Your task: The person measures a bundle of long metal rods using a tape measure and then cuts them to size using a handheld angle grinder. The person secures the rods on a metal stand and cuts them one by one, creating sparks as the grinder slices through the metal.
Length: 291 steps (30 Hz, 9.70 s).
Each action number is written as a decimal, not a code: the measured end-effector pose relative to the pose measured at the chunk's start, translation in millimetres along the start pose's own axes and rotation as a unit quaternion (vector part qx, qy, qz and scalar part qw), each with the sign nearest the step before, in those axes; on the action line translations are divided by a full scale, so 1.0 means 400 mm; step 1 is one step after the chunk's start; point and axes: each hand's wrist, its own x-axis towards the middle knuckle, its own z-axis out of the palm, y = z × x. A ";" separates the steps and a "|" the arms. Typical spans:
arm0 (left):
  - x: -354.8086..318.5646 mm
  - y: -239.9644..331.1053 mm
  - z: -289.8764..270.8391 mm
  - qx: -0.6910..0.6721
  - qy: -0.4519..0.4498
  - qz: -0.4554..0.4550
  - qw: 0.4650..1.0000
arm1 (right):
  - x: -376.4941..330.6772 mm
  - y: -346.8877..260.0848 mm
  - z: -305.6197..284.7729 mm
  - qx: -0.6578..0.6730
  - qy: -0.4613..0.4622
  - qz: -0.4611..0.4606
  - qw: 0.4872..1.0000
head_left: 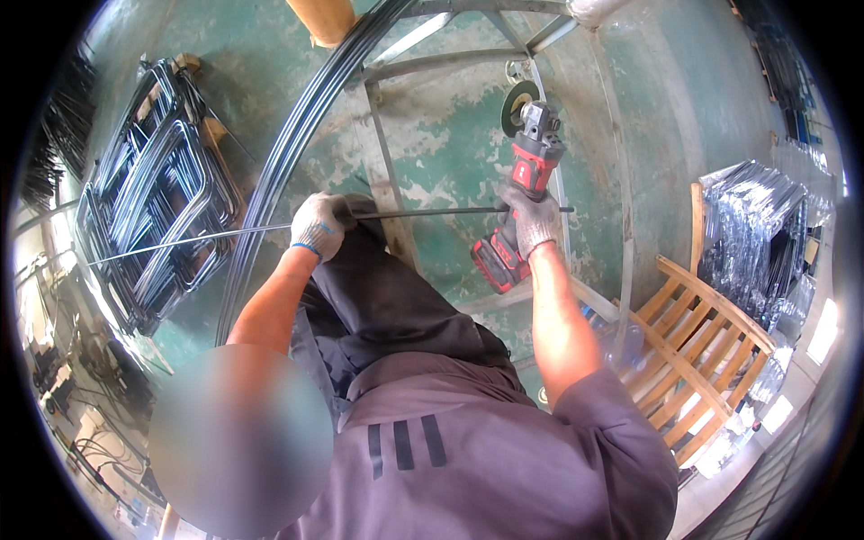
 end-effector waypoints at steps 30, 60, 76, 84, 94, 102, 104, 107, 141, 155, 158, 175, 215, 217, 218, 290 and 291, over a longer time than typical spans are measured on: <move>0.007 0.108 0.081 -0.074 0.009 -0.051 0.996 | -0.173 -0.024 -0.154 0.011 -0.183 0.137 0.973; -0.007 0.176 0.088 0.027 0.063 0.003 0.998 | -0.211 0.005 -0.209 0.030 -0.238 0.186 0.953; 0.027 0.113 0.080 0.030 0.024 -0.030 0.999 | -0.191 0.001 -0.178 0.011 -0.260 0.235 0.936; 0.017 0.147 0.010 -0.001 -0.092 -0.054 0.994 | -0.175 0.021 -0.175 -0.110 -0.217 0.171 0.955; 0.055 0.177 0.019 0.017 -0.091 -0.085 0.992 | -0.140 0.020 -0.161 0.023 -0.232 0.206 0.950; 0.070 0.224 0.035 0.019 0.066 -0.012 0.998 | -0.152 -0.004 -0.161 0.040 -0.259 0.159 0.952; 0.091 0.280 -0.004 0.017 0.085 -0.004 0.996 | -0.168 -0.019 -0.161 0.049 -0.248 0.148 0.956; 0.127 0.354 -0.070 0.013 0.074 0.004 0.997 | -0.199 -0.054 -0.152 0.052 -0.240 0.130 0.961; 0.062 0.225 0.028 0.073 -0.022 -0.060 0.995 | -0.200 -0.095 -0.203 0.103 -0.229 0.158 0.955; 0.042 0.114 0.016 0.155 -0.019 -0.017 0.988 | -0.135 -0.020 -0.120 0.078 -0.280 0.257 0.922; 0.047 0.090 0.040 0.123 -0.010 -0.004 0.992 | -0.133 -0.015 -0.123 0.074 -0.277 0.258 0.923; 0.039 0.067 0.054 0.074 0.013 -0.005 0.997 | -0.136 -0.032 -0.126 0.058 -0.287 0.258 0.920; 0.034 0.058 0.075 0.054 0.046 -0.005 0.997 | -0.133 -0.059 -0.097 0.018 -0.306 0.248 0.919; 0.033 0.060 0.070 0.052 0.041 -0.007 0.998 | -0.135 -0.060 -0.095 0.022 -0.304 0.250 0.919; 0.031 0.064 0.065 0.052 0.037 -0.007 0.998 | -0.134 -0.060 -0.096 0.025 -0.304 0.251 0.918; 0.019 0.047 0.077 0.037 0.034 -0.009 0.999 | -0.144 -0.072 -0.074 -0.052 -0.289 0.201 0.934; 0.019 0.048 0.074 0.040 0.031 -0.007 0.999 | -0.144 -0.074 -0.075 -0.059 -0.289 0.197 0.935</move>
